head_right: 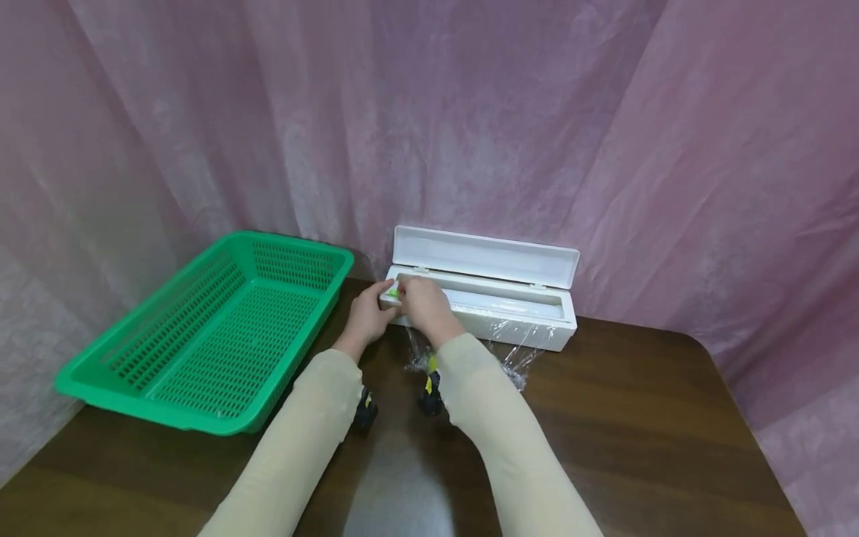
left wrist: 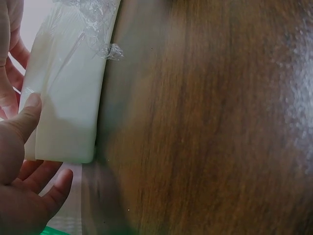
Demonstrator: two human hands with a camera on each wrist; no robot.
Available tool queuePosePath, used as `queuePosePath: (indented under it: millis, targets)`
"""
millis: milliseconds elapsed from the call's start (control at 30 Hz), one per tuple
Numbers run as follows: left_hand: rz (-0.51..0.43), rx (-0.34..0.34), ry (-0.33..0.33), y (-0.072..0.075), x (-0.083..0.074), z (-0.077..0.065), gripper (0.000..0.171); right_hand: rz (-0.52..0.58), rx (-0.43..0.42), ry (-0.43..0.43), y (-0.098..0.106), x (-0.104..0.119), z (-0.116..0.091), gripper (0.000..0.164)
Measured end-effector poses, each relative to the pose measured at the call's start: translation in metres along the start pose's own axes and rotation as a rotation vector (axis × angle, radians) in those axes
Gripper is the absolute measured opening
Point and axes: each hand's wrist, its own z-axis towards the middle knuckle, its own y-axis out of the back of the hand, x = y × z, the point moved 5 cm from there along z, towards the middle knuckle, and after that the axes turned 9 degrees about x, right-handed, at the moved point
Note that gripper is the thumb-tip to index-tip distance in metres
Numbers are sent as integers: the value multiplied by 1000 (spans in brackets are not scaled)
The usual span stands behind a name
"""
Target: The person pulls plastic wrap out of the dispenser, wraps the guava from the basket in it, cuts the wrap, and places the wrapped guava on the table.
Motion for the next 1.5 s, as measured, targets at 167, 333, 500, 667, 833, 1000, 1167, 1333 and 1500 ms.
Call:
queuePosePath:
  millis: [167, 333, 500, 667, 833, 1000, 1167, 1333, 1500]
  targets:
    - [-6, 12, 18, 1, -2, 3, 60, 3, -22, 15, 2, -2, 1, 18]
    - [-17, 9, 20, 1, -3, 2, 59, -7, -73, 56, 2, -2, -1, 16]
    - [-21, 7, 21, 1, -1, -1, 59, -13, -100, 78, -1, -1, -5, 16]
    - [-23, 1, 17, -1, 2, -4, 60, -10, -107, 91, -5, -1, -7, 15]
    - [-6, -1, 13, -1, 3, -3, 61, -15, -117, 106, -3, -1, -8, 15]
    - [-5, 4, 16, 0, 1, 1, 62, -25, -119, 120, 1, -2, -7, 15]
    - [-6, -4, 19, 3, -1, 2, 64, -24, -111, 143, 5, 0, -6, 15]
    - [-2, 15, 38, 2, -1, 2, 66, -3, -67, 140, 5, -5, -6, 18]
    - [6, 16, 43, -1, 1, 2, 65, 33, -39, 139, 4, -7, -8, 22]
